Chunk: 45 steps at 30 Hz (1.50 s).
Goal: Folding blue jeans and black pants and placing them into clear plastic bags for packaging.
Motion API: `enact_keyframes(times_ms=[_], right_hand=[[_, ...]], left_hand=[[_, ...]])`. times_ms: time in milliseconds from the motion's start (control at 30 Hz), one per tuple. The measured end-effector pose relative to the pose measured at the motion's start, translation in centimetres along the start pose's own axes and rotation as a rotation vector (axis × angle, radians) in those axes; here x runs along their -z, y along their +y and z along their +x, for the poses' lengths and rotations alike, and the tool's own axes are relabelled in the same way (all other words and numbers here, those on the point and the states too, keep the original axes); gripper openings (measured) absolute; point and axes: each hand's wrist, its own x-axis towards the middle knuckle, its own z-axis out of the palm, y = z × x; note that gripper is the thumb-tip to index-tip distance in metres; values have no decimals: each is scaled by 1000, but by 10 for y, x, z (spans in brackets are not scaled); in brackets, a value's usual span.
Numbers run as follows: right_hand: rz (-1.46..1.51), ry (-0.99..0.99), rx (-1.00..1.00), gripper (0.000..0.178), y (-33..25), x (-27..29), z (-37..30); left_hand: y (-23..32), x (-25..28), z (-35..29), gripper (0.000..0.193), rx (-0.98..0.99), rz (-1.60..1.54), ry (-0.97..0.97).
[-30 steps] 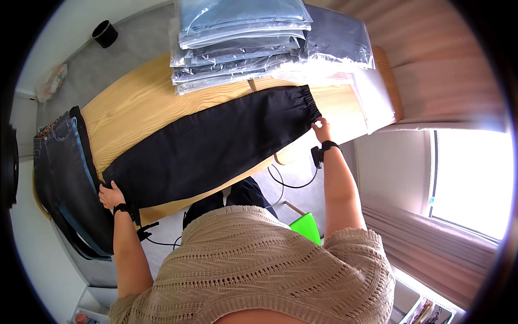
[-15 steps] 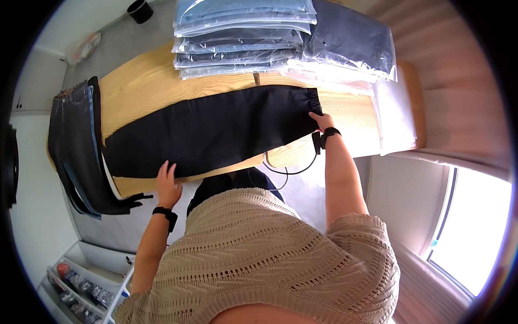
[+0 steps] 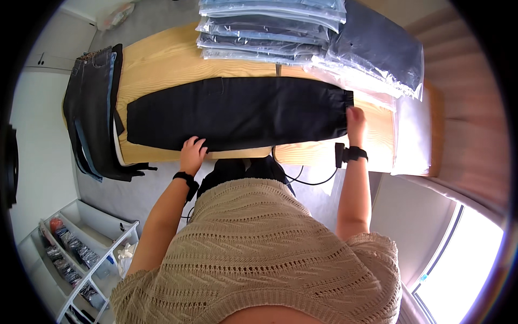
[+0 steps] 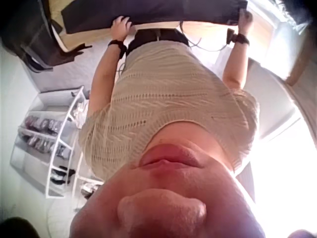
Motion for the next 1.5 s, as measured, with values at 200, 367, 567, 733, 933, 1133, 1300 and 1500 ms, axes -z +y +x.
enact_keyframes(times_ms=[200, 367, 567, 733, 933, 1133, 1300, 1500], right_hand=[[353, -865, 131, 18, -162, -55, -91], [224, -1360, 475, 35, -188, -119, -169], [144, -972, 314, 55, -169, -213, -205], [239, -1008, -193, 63, -177, -238, -208], [-122, -1249, 73, 45, -188, -226, -211], [-360, -1186, 612, 46, -174, -220, -246], [-492, -928, 906, 45, -167, -212, -269], [-355, -1102, 885, 43, -169, -206, -269]], left_hand=[[-16, 0, 22, 22, 8, -74, -75], [-31, 2, 35, 31, 24, -132, -272], [-37, 7, 46, 33, 10, -177, -419], [-46, 14, 46, 30, -80, -401, -304], [-54, 23, 44, 29, -277, -364, -205], [-64, 29, 44, 54, -430, -328, -320], [-56, 32, 20, 79, -734, 93, -389], [-56, 12, 2, 81, -744, 339, -346]])
